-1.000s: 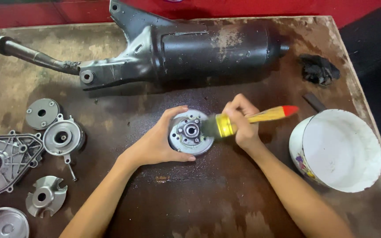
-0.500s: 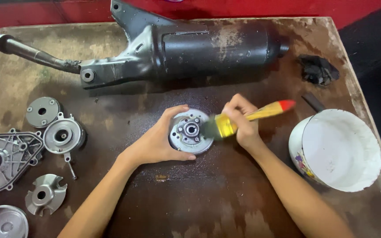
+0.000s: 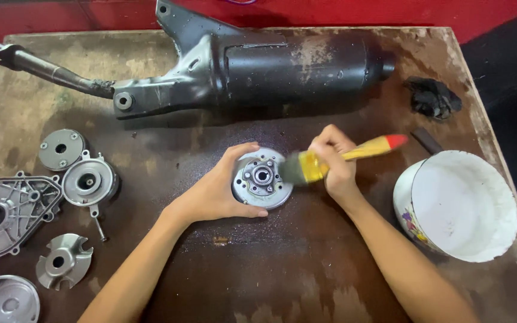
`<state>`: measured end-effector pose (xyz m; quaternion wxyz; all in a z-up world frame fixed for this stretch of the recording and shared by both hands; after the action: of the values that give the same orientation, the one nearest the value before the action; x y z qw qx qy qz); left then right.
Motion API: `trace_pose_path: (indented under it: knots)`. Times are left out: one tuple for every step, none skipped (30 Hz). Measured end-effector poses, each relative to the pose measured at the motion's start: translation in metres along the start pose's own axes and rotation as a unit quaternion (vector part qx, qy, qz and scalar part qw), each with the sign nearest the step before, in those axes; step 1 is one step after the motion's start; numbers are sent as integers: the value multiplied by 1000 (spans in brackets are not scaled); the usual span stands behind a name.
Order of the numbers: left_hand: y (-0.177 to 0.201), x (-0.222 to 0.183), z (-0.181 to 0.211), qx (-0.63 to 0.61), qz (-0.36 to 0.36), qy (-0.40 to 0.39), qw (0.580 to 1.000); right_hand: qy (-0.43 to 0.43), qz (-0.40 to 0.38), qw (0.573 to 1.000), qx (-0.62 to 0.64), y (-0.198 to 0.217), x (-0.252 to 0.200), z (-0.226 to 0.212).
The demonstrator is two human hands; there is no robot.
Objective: The person is cleaning various internal motorcycle components using a brush and a cleaning liquid on a workbench.
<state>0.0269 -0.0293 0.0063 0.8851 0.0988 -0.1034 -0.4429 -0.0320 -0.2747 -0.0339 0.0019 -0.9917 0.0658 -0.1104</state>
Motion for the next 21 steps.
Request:
trace_pose_path:
  knots:
    - [0,0,0,0,0,0,1000,0,0,1000,0,-2,1,-3]
    - [-1,0,0,-4,1,5,1000,25,50,996,-68,-1,1,-8]
    - [-1,0,-1,-9,2,11,1000,49,100,984,-136,1,0,-14]
    - [0,0,-1,-8,2,10,1000,50,99,984,-136,4,-1,-7]
    - [0,0,-1,-4,2,-5,1000,29,19,998,-57,1,-1,3]
    - [0,-1,-1,-1,2,-20,1000,6,-62,998,22,-2,-4,12]
    - [1,-1,1,-1,2,-19,1000,6,-62,998,22,-7,-3,8]
    - [0,-1,2,-13,-1,-14,1000,24,20,999,-32,-3,-2,2]
    - [-1,-1,2,-25,-4,-8,1000,42,103,990,-87,1,-2,-4]
    - [-1,0,3,-26,-3,-8,1000,41,102,990,-88,2,-4,-4]
    - [-2,1,3,-26,-3,16,1000,47,68,990,-113,1,-5,-5]
    - [-1,1,2,-24,-2,39,999,54,34,989,-136,-1,-5,-5]
    - [-1,1,2,-23,-2,39,999,55,34,989,-136,-1,-4,-5]
    - [-1,1,1,-20,-4,28,999,38,19,994,-101,-2,-3,-4]
    - [-1,1,1,-17,-7,17,1000,21,4,998,-67,-3,-2,-2]
    - [-1,1,2,-17,-6,18,1000,21,4,998,-66,-5,-2,-3]
    - [-1,0,2,-15,-6,29,999,37,48,994,-89,-4,-2,-5]
    - [-1,0,1,-14,-7,39,999,53,93,988,-112,-2,-2,-8]
    - [-1,0,0,-14,-7,40,999,52,93,988,-112,0,-4,-5]
    - [-1,0,0,-16,-5,20,1000,62,21,992,-104,-2,-4,-2]
    - [-1,0,0,-17,-4,0,1000,71,-50,992,-96,-5,-5,1]
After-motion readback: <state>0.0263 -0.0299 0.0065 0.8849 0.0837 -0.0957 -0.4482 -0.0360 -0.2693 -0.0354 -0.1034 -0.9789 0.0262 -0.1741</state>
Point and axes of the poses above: each hand's wrist, its own x-axis towards the middle knuckle, its own y-axis out of the back of the hand, z = x × y, the point moved 4 cm from there along x, towards the middle knuckle, and after that the axes turned 10 degrees about -x, right-handed, at the moved point
